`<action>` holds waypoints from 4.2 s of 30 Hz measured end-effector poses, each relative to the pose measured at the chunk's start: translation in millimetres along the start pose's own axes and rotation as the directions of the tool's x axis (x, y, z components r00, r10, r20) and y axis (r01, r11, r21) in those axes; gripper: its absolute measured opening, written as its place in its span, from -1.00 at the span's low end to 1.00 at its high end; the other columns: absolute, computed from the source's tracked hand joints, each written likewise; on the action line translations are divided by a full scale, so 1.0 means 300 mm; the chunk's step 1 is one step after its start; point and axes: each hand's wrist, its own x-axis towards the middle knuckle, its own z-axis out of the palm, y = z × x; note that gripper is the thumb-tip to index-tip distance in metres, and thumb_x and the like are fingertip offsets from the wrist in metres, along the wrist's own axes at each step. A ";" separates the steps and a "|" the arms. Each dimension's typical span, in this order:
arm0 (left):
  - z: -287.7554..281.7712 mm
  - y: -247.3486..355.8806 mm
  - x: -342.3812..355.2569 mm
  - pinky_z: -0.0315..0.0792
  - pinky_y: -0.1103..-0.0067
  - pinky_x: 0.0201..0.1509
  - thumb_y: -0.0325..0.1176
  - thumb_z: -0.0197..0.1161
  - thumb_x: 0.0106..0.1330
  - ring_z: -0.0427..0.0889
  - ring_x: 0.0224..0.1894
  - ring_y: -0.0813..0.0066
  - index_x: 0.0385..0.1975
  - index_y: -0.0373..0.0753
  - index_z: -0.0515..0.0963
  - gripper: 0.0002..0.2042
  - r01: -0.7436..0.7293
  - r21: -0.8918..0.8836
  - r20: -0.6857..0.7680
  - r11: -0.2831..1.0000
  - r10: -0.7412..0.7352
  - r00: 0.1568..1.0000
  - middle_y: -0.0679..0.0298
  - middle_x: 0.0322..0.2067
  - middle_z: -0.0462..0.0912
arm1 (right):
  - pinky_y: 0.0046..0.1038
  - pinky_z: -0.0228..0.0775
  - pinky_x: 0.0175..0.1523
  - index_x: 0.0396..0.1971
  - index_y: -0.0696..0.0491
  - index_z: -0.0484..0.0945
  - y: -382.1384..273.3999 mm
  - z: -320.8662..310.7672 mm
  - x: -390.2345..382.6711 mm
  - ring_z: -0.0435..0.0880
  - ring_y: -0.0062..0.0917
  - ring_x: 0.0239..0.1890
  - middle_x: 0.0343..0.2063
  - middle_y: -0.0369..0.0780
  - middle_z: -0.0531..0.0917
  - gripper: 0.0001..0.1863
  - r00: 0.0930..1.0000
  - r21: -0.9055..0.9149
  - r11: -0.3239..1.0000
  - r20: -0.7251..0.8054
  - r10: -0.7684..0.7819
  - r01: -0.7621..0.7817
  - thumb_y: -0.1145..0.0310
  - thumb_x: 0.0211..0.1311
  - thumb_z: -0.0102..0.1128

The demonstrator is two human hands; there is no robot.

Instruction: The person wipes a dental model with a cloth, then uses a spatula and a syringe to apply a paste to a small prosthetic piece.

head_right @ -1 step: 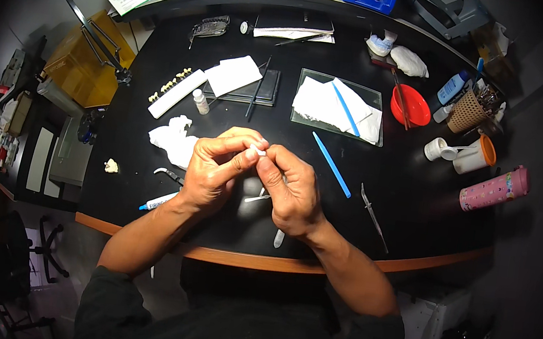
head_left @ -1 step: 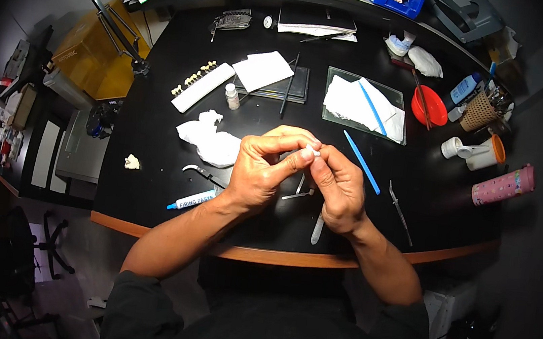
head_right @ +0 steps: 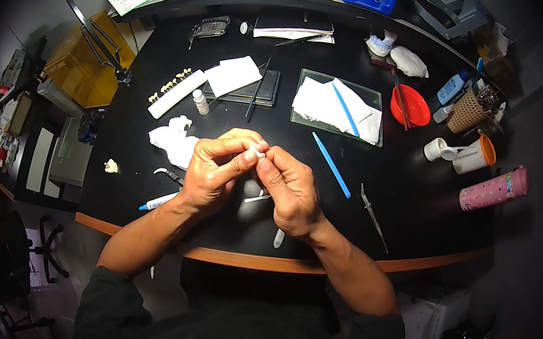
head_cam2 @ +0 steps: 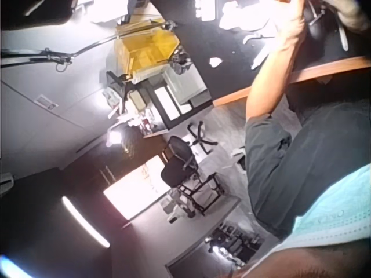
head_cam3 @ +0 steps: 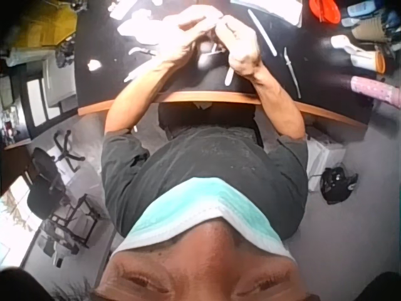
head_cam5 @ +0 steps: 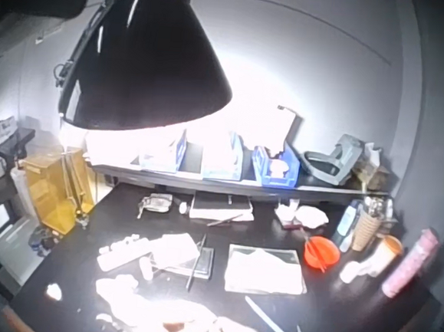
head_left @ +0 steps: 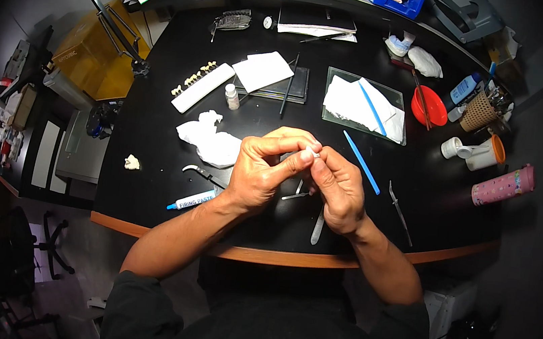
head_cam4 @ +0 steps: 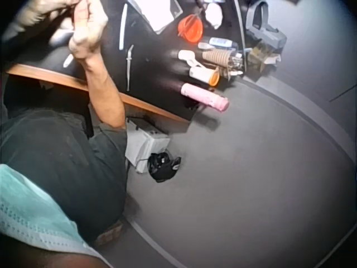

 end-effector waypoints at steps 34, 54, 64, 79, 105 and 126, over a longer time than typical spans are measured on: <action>-0.031 0.044 0.030 0.51 0.57 0.10 -0.42 0.33 0.42 0.71 -0.12 0.52 -0.09 -0.37 0.74 -0.81 0.073 0.020 -0.104 0.997 -0.071 0.992 0.17 -0.19 0.80 | -0.54 0.35 -0.04 -0.26 0.18 0.60 -0.022 -0.025 0.021 0.55 -0.65 -0.25 -0.35 -0.25 0.65 -0.70 0.983 -0.032 0.999 -0.182 -0.001 -0.005 0.29 0.52 -0.04; -0.038 0.013 0.019 0.42 0.36 0.26 -0.53 0.50 0.20 0.46 0.26 0.26 -0.25 -0.16 0.80 -0.85 -0.035 0.124 0.041 0.992 0.030 0.999 0.05 0.25 0.52 | -0.48 0.42 0.02 -0.14 0.19 0.59 -0.038 -0.003 0.026 0.64 -0.49 -0.07 -0.12 -0.15 0.69 -0.78 0.913 -0.325 0.881 -0.105 -0.394 0.343 0.49 0.23 0.31; -0.017 0.007 0.006 0.54 0.59 0.03 -0.50 0.47 0.27 0.61 -0.02 0.49 -0.23 -0.30 0.78 -0.89 0.143 -0.197 0.027 0.970 -0.140 0.990 0.17 0.03 0.59 | -0.57 0.52 -0.05 -0.22 0.24 0.66 -0.033 -0.003 0.013 0.69 -0.59 -0.17 -0.24 -0.17 0.72 -0.86 0.938 -0.304 0.910 -0.112 -0.327 0.281 0.58 0.26 0.40; -0.038 -0.002 0.019 0.52 0.59 0.07 -0.44 0.48 0.28 0.60 -0.04 0.52 -0.20 -0.24 0.80 -0.87 0.037 -0.008 0.116 0.999 -0.036 0.993 0.22 -0.07 0.62 | -0.62 0.31 -0.25 -0.16 0.21 0.56 -0.038 0.009 -0.008 0.43 -0.76 -0.37 -0.44 -0.32 0.53 -0.74 0.995 -0.190 0.978 -0.033 -0.092 0.085 0.33 0.62 -0.03; -0.038 0.002 0.014 0.57 0.54 -0.02 -0.57 0.33 0.37 0.66 -0.13 0.48 -0.07 -0.35 0.72 -0.82 -0.028 0.127 0.148 0.991 0.009 0.989 0.16 -0.09 0.62 | -0.59 0.24 -0.29 -0.34 0.11 0.50 -0.039 -0.008 -0.001 0.34 -0.71 -0.46 -0.50 -0.37 0.41 -0.55 0.980 0.262 0.944 0.054 0.192 -0.199 0.10 0.65 -0.19; 0.054 0.027 -0.022 0.56 0.63 -0.13 -0.48 0.41 0.33 0.70 -0.28 0.60 -0.24 -0.34 0.65 -0.89 -0.004 0.240 0.118 0.971 -0.025 0.993 0.27 -0.36 0.74 | -0.51 0.32 -0.07 -0.28 0.20 0.52 -0.039 -0.060 0.033 0.46 -0.59 -0.28 -0.35 -0.22 0.53 -0.59 0.935 -0.003 0.995 -0.342 -0.098 0.103 0.20 0.63 -0.21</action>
